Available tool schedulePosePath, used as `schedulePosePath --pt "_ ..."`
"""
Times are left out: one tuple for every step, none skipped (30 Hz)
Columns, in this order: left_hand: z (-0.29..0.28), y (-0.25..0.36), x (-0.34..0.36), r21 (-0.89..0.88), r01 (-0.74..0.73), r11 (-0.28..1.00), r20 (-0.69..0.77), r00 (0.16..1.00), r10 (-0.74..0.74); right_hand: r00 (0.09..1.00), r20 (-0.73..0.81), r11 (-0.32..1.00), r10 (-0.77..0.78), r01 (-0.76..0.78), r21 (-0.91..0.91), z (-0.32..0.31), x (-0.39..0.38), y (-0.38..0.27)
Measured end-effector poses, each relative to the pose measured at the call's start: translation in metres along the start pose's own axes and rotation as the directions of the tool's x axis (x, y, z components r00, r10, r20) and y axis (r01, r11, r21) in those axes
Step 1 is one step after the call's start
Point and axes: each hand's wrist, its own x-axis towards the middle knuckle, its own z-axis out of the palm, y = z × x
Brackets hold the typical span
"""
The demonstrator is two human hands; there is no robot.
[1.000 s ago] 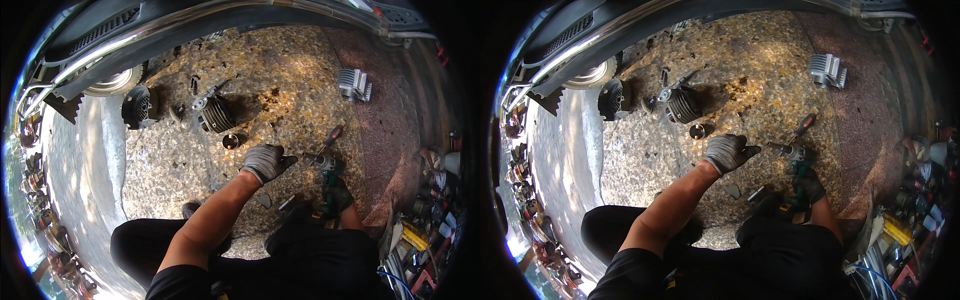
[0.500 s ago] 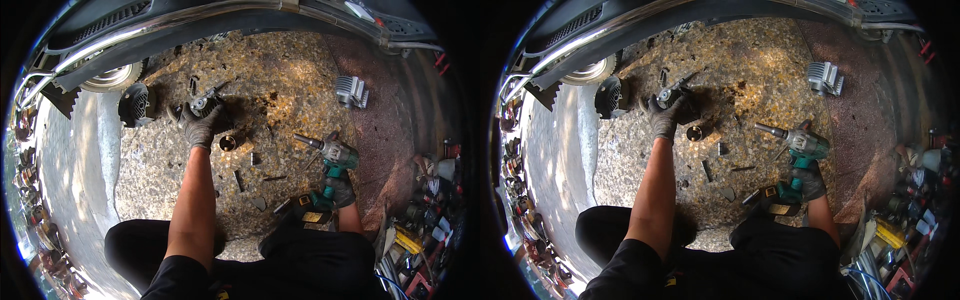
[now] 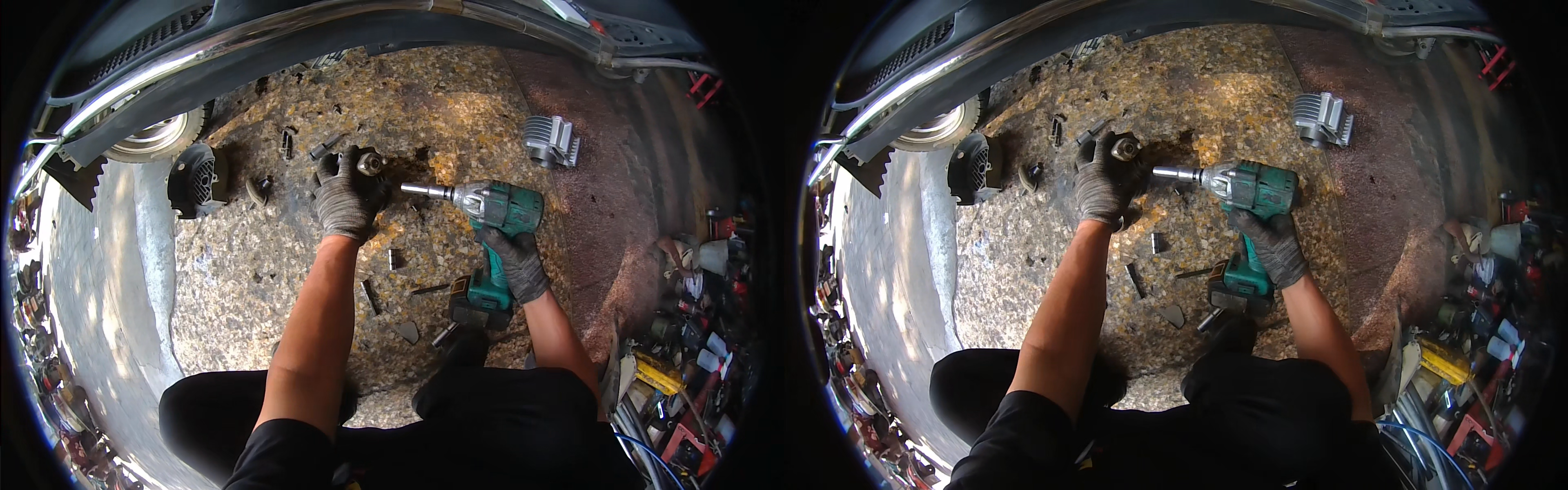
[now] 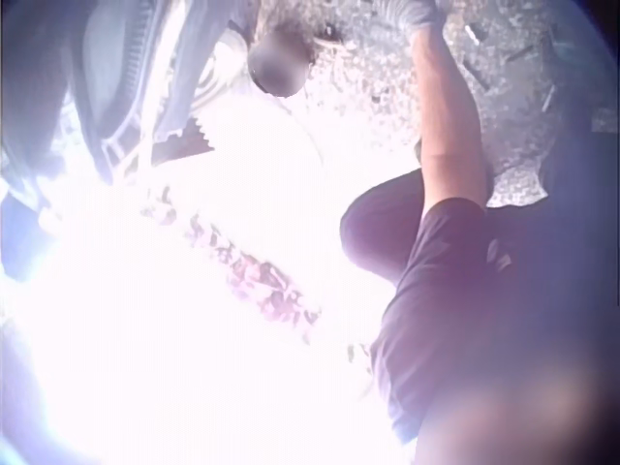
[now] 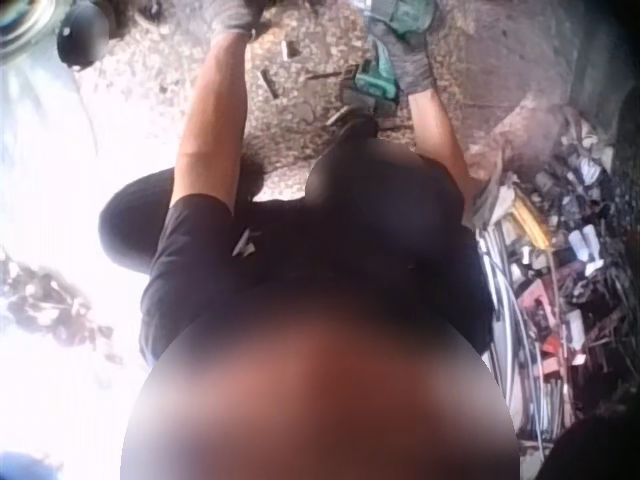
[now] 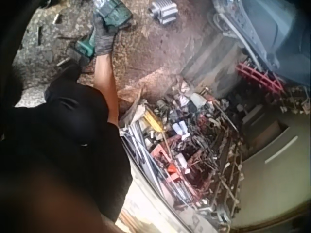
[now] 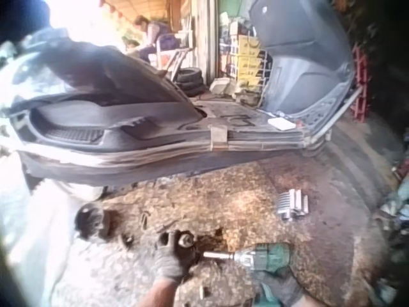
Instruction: The person disassembles a scooter engine cylinder using a cordless impact driver, removes the piston, and then unpacks and installs a new piston ring onto the piston.
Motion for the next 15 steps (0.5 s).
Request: schedulePosePath --pt "0.004 0.002 0.001 -0.015 0.006 1.0 0.019 1.0 -0.006 0.999 0.025 1.0 -0.028 0.028 0.012 0.002 0.005 -0.001" --pt "0.005 0.001 0.0 -0.002 -0.019 1.0 0.017 1.0 0.019 0.998 0.029 0.998 -0.05 0.049 0.025 0.003 0.009 -0.002" --pt "0.007 0.0 0.0 -0.017 -0.042 0.999 0.006 0.999 0.042 0.996 0.044 0.996 -0.078 0.076 0.044 0.005 0.014 -0.002" --pt "0.008 -0.003 0.0 -0.033 -0.066 0.997 -0.005 0.998 0.066 0.999 0.031 0.999 -0.039 0.039 0.0 0.005 0.018 -0.004" --pt "0.008 -0.005 0.0 -0.055 -0.064 0.996 0.006 0.998 0.064 0.999 0.02 0.999 -0.035 0.036 -0.031 0.006 0.023 -0.005" --pt "0.009 -0.007 0.001 -0.017 -0.12 0.993 -0.001 0.993 0.12 0.999 0.01 0.998 -0.032 0.033 -0.061 0.007 0.027 -0.006" --pt "0.009 -0.009 0.001 -0.028 -0.13 0.991 -0.004 0.991 0.13 1.0 0.001 0.995 -0.024 0.024 -0.095 0.008 0.03 -0.006" --pt "0.009 -0.01 0.0 -0.038 -0.14 0.989 -0.007 0.99 0.14 0.998 0.028 0.989 -0.055 0.059 -0.133 0.008 0.033 -0.007" --pt "0.009 -0.011 0.0 -0.047 -0.148 0.988 -0.009 0.989 0.148 0.999 0.022 0.99 0.045 -0.042 -0.135 0.009 0.036 -0.008" --pt "0.009 -0.011 0.001 -0.044 -0.156 0.987 -0.013 0.988 0.155 0.989 0.026 0.98 0.142 -0.137 -0.142 0.01 0.038 -0.009" --pt "0.009 -0.011 0.001 -0.041 -0.165 0.985 -0.016 0.986 0.164 0.971 0.018 0.963 0.238 -0.233 -0.136 0.011 0.039 -0.009" --pt "0.009 -0.012 0.001 -0.04 -0.174 0.984 -0.019 0.985 0.173 0.982 0.037 0.973 0.188 -0.18 -0.147 0.013 0.039 -0.01" --pt "0.008 -0.012 0.002 -0.046 -0.17 0.984 -0.012 0.985 0.17 0.99 0.042 0.981 0.136 -0.129 -0.144 0.016 0.04 -0.009" --pt "0.006 -0.013 0.003 -0.052 -0.167 0.985 -0.006 0.986 0.167 0.994 0.045 0.984 0.104 -0.096 -0.15 0.018 0.041 -0.01" --pt "0.005 -0.015 0.004 -0.057 -0.16 0.985 -0.001 0.987 0.16 0.997 0.06 0.988 0.041 -0.031 -0.154 0.021 0.041 -0.01"
